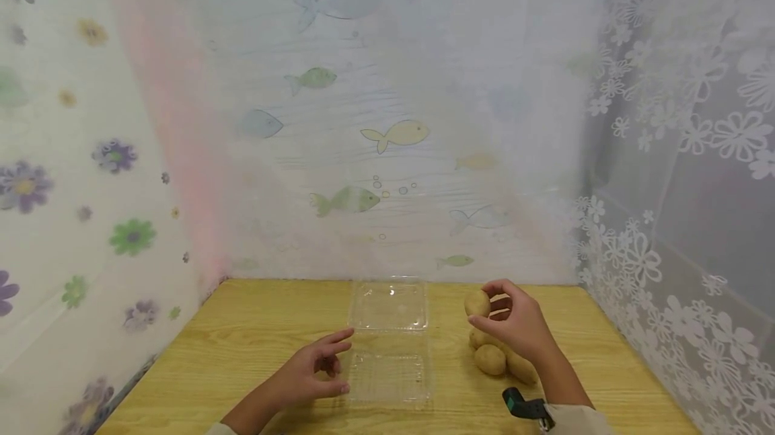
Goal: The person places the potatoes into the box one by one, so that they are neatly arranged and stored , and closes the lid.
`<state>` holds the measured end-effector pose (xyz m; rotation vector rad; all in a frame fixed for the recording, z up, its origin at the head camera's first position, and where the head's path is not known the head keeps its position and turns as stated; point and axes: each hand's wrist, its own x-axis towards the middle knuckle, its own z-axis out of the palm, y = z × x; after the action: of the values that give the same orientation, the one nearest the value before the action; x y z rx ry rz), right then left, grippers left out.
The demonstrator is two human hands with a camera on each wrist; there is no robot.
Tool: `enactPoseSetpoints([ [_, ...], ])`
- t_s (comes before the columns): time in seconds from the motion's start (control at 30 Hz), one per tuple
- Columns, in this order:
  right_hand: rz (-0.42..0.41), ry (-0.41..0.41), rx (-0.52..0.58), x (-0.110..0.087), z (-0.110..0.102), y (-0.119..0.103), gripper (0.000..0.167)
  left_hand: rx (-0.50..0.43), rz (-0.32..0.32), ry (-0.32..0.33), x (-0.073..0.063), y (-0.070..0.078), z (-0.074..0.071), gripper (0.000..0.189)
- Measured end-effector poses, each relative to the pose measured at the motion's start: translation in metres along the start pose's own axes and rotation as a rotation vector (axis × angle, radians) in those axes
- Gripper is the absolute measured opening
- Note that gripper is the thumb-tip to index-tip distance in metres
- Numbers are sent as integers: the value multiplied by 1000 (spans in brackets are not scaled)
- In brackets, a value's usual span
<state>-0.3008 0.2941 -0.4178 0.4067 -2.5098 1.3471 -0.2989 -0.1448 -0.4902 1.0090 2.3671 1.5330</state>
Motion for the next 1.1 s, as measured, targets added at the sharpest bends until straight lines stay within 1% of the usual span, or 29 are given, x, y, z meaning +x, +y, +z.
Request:
enactPoseSetpoints([
  [0.2, -9, 20, -41, 6, 8, -15, 56, 12, 5, -8, -1, 0, -1, 80],
  [0.37, -39, 73, -91, 14, 6, -24, 54, 24, 5, -6, -1, 0, 0, 81],
  [0.47, -42, 100, -84, 17, 4, -30, 54, 25, 6, -3, 0, 1, 0, 80],
  [0.63, -43, 121, -79, 19, 7, -45, 56, 30, 2, -1, -1, 2, 1, 80],
  [0.73, -44, 131, -50, 20, 10, -52, 56, 27, 6, 3, -2, 2, 1, 80],
  [0.87, -35, 127, -20, 21, 17, -57, 59, 26, 12, 2, -2, 2, 1, 80],
  [0.97, -28, 117, -29, 23, 24, -59, 63, 24, 14, 0, -2, 1, 1, 81],
  [1.1, -20, 105, -26, 24, 33, -60, 64, 25, 23, 3, -2, -1, 2, 83],
])
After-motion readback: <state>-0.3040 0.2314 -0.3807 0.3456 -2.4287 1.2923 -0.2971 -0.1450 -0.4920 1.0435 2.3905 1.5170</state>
